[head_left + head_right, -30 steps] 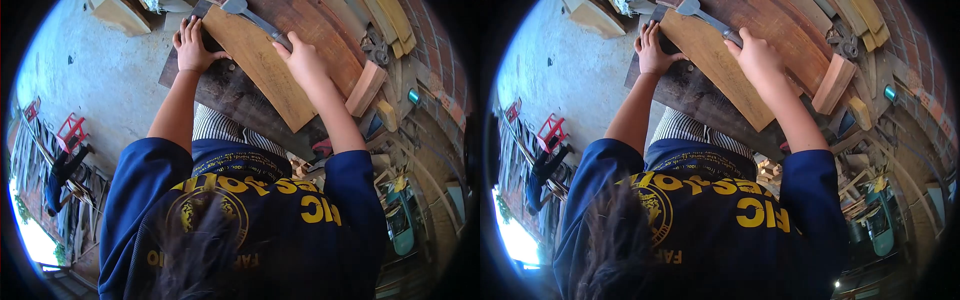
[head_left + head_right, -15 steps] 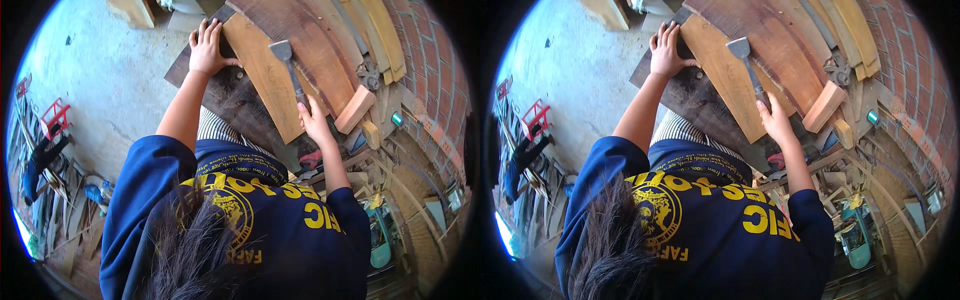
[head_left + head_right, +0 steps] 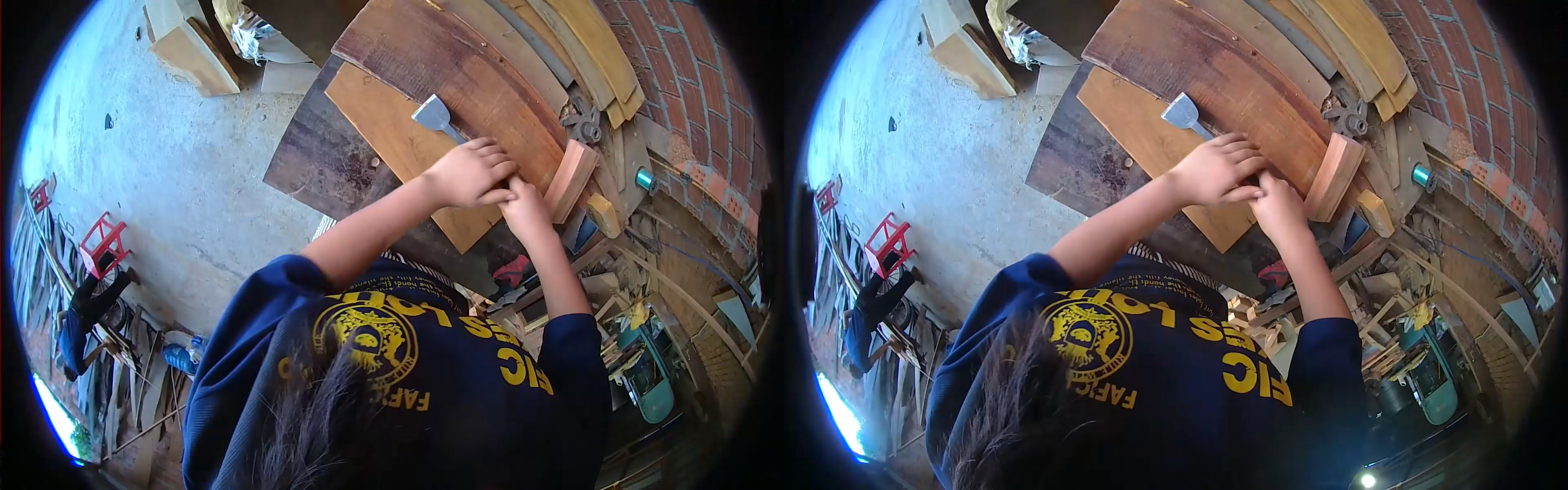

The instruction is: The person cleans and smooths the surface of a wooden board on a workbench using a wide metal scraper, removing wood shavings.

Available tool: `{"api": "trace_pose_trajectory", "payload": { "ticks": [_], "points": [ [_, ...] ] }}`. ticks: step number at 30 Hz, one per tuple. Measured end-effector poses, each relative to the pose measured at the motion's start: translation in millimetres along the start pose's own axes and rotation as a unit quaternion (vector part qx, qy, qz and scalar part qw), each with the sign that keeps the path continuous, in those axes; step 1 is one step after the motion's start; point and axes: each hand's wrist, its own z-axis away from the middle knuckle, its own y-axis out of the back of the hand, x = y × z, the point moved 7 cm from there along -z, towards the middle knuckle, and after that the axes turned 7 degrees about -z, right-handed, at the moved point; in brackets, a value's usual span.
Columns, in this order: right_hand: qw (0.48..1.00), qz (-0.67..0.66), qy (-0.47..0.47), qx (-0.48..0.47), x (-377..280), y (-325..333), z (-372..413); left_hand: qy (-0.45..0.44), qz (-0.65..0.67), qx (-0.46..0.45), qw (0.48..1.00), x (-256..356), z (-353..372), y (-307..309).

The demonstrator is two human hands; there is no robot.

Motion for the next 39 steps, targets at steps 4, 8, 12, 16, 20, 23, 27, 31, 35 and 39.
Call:
{"api": "trace_pose_trajectory", "payload": {
  "ticks": [4, 8, 12, 16, 20, 23, 27, 31, 35, 39],
  "points": [
    [0.997, 0.041, -0.038, -0.047, 1.0, -1.2, -11.4, 0.105, 0.046, -0.141, 0.983, -25.2, -12.7, -39.9],
    [0.997, 0.038, -0.042, -0.055, 12.1, -7.3, -16.4, 0.124, 0.036, -0.111, 0.985, -28.2, -10.7, -50.0],
    [0.998, -0.002, -0.021, -0.058, 15.4, -8.4, -19.7, 0.147, 0.04, -0.136, 0.979, -30.3, -10.6, -53.3],
    [0.999, -0.009, -0.002, -0.044, 13.9, -12.5, -19.4, 0.14, 0.042, -0.129, 0.981, -31.3, -8.7, -53.1],
    [0.999, -0.024, -0.004, -0.036, 11.7, -16.7, -15.9, 0.123, 0.038, -0.119, 0.984, -29.5, -5.4, -49.9],
    [0.999, -0.017, -0.001, -0.039, 13.8, -19.8, -19.9, 0.12, 0.026, -0.116, 0.986, -31.3, -4.4, -54.2],
    [0.999, -0.01, 0.005, -0.033, 19.4, -21.0, -26.1, 0.127, 0.007, -0.108, 0.986, -34.0, -6.0, -55.9],
    [0.999, 0.003, 0.018, -0.027, 17.2, -17.6, -37.0, 0.138, -0.036, -0.111, 0.983, -42.2, -9.8, -51.4],
    [0.999, -0.007, 0.023, -0.033, -11.1, -16.8, -60.4, 0.153, -0.039, -0.07, 0.985, -65.4, -7.8, -23.6],
    [0.994, -0.063, 0.039, -0.087, -84.7, -14.8, -94.9, 0.143, -0.066, -0.043, 0.987, -116.9, 5.2, 32.3]
  ]
}}
